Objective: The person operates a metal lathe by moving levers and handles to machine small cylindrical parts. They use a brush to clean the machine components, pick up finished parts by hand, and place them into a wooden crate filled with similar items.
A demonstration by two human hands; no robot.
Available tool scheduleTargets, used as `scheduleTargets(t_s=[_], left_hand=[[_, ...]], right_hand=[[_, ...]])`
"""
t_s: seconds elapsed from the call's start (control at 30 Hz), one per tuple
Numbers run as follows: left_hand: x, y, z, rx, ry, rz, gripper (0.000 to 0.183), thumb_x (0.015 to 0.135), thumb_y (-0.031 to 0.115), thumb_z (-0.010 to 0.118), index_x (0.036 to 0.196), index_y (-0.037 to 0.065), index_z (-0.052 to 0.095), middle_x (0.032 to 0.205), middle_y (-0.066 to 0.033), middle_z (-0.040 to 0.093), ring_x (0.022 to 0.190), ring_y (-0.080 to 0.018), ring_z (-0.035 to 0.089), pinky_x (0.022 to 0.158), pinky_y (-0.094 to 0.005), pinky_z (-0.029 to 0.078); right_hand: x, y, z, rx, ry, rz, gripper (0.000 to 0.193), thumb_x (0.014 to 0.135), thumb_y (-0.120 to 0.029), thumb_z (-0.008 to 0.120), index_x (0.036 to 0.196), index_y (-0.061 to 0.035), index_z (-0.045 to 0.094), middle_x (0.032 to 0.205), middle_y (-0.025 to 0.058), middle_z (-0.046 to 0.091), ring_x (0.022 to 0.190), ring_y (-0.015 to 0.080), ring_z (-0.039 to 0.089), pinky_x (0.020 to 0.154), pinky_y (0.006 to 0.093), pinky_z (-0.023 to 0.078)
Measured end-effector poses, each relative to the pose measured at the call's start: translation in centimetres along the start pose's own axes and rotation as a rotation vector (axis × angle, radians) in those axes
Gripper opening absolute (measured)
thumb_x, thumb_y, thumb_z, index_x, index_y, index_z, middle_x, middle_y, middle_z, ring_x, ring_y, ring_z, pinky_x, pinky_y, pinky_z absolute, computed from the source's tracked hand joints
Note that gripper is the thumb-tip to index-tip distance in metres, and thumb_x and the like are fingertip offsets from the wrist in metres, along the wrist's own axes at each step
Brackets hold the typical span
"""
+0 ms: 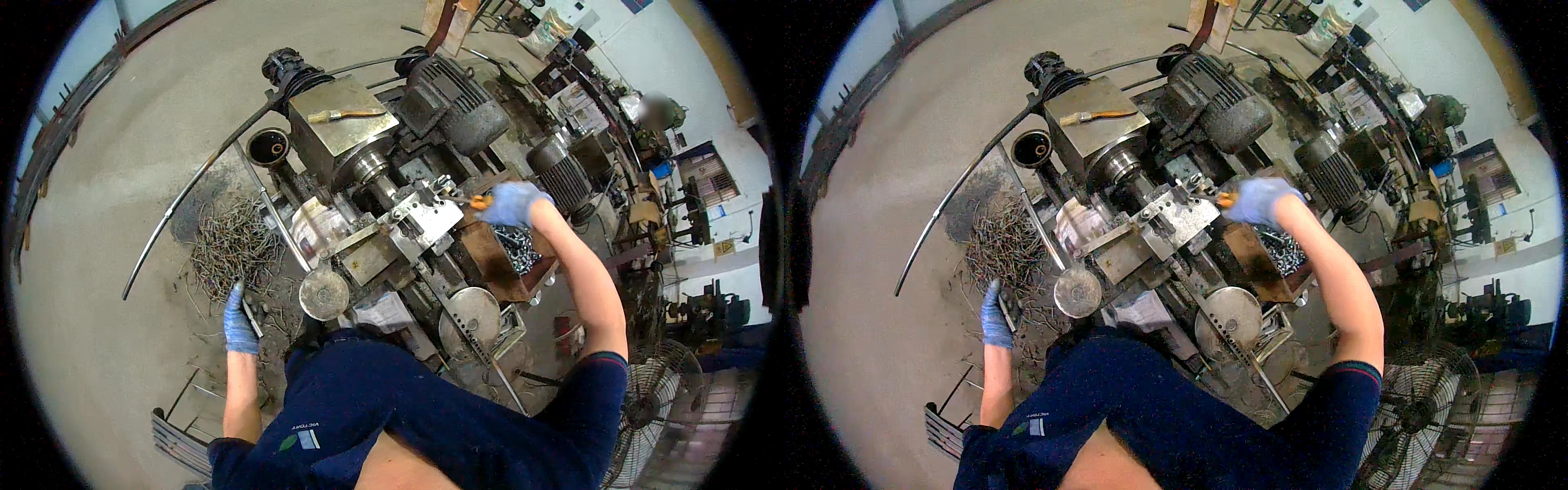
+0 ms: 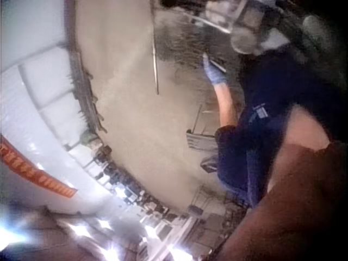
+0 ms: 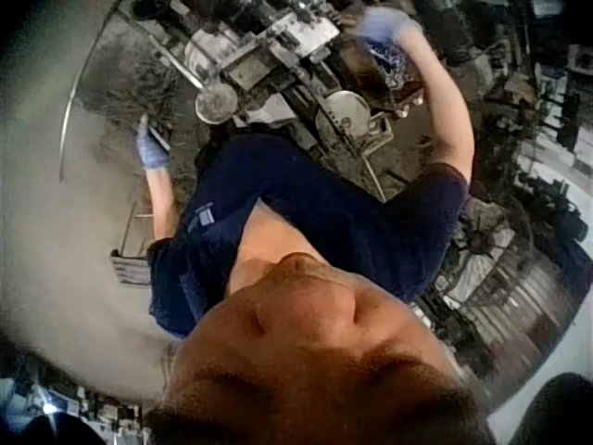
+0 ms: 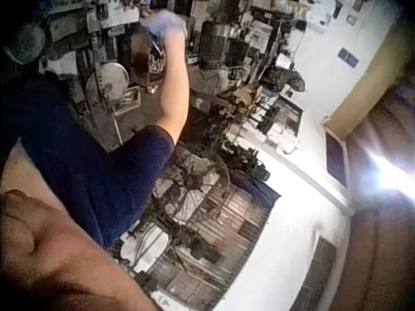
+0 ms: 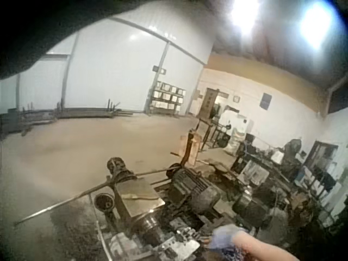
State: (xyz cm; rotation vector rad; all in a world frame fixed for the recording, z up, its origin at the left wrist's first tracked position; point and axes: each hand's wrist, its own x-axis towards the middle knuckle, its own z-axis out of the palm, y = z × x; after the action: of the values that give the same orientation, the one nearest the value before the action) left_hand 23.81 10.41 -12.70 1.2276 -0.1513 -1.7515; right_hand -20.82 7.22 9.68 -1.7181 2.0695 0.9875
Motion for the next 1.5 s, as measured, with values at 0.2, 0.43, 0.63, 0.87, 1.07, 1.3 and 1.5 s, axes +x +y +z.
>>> scheduleTargets(t_s=[0.2, 0.43, 0.63, 0.87, 1.07, 1.3, 1.5], left_hand=[[0.2, 1.1, -0.6, -0.060, -0.018, 0.016, 0.023, 0.076, 0.031, 0.060, 0.063, 0.018, 0.047, 0.052, 0.0050, 0.041, 0.044, -0.0105, 0.037, 0.048, -0.0262, 0.035], [1.9, 1.9, -8.0, -0.207, 0.051, 0.090, 0.025, 0.077, 0.031, 0.060, 0.061, 0.016, 0.047, 0.051, 0.0026, 0.044, 0.046, -0.0108, 0.043, 0.044, -0.0284, 0.039], [1.2, 4.3, -8.2, -0.243, 0.233, 0.128, 0.022, 0.076, 0.031, 0.061, 0.063, 0.020, 0.048, 0.054, 0.0067, 0.045, 0.046, -0.0087, 0.042, 0.049, -0.0260, 0.039], [3.1, 5.4, -7.9, -0.228, 0.093, 0.127, 0.020, 0.078, 0.029, 0.059, 0.065, 0.019, 0.049, 0.056, 0.0064, 0.047, 0.047, -0.0086, 0.043, 0.049, -0.0264, 0.039], [2.6, 5.7, -7.6, -0.195, 0.226, 0.086, 0.021, 0.074, 0.031, 0.063, 0.063, 0.019, 0.050, 0.055, 0.0072, 0.048, 0.048, -0.0089, 0.044, 0.054, -0.0272, 0.039], [2.5, 5.3, -10.7, -0.215, 0.206, 0.123, 0.019, 0.074, 0.033, 0.063, 0.066, 0.019, 0.052, 0.057, 0.0073, 0.049, 0.050, -0.0093, 0.045, 0.057, -0.0292, 0.039], [2.7, 5.1, -11.8, -0.225, 0.186, 0.135, 0.016, 0.074, 0.033, 0.063, 0.071, 0.020, 0.054, 0.060, 0.0063, 0.049, 0.052, -0.0098, 0.044, 0.057, -0.0297, 0.039]], right_hand=[[7.1, -7.4, -4.6, -0.267, -0.130, -0.067, 0.046, 0.072, -0.043, 0.050, 0.100, -0.0093, 0.060, 0.104, 0.0087, 0.059, 0.093, 0.0270, 0.057, 0.077, 0.0395, 0.044], [15.5, -8.9, -1.1, -0.253, -0.486, -0.212, 0.042, 0.065, -0.034, 0.057, 0.101, -0.0118, 0.059, 0.101, 0.0085, 0.059, 0.086, 0.0270, 0.057, 0.072, 0.0433, 0.044], [14.1, -9.4, -3.2, -0.111, -0.487, -0.142, 0.038, 0.061, -0.032, 0.064, 0.092, -0.0107, 0.062, 0.088, 0.0086, 0.061, 0.069, 0.0239, 0.058, 0.060, 0.0348, 0.046], [16.8, -10.7, -1.7, -0.285, -0.469, -0.291, 0.024, 0.070, -0.030, 0.056, 0.076, -0.0091, 0.065, 0.075, 0.0049, 0.062, 0.065, 0.0187, 0.056, 0.059, 0.0365, 0.043], [14.1, -16.2, -3.8, -0.385, -0.492, -0.430, 0.045, 0.074, -0.045, 0.051, 0.096, -0.0073, 0.061, 0.095, 0.0087, 0.061, 0.082, 0.0251, 0.056, 0.075, 0.0375, 0.043], [11.9, -16.0, -5.8, -0.435, -0.238, -0.205, 0.043, 0.072, -0.038, 0.050, 0.102, -0.0081, 0.059, 0.106, 0.0130, 0.057, 0.093, 0.0254, 0.057, 0.078, 0.0364, 0.044], [11.6, -18.9, -3.9, -0.405, -0.041, -0.204, 0.036, 0.074, -0.031, 0.044, 0.097, -0.0096, 0.062, 0.099, 0.0108, 0.061, 0.091, 0.0267, 0.059, 0.075, 0.0393, 0.045]])
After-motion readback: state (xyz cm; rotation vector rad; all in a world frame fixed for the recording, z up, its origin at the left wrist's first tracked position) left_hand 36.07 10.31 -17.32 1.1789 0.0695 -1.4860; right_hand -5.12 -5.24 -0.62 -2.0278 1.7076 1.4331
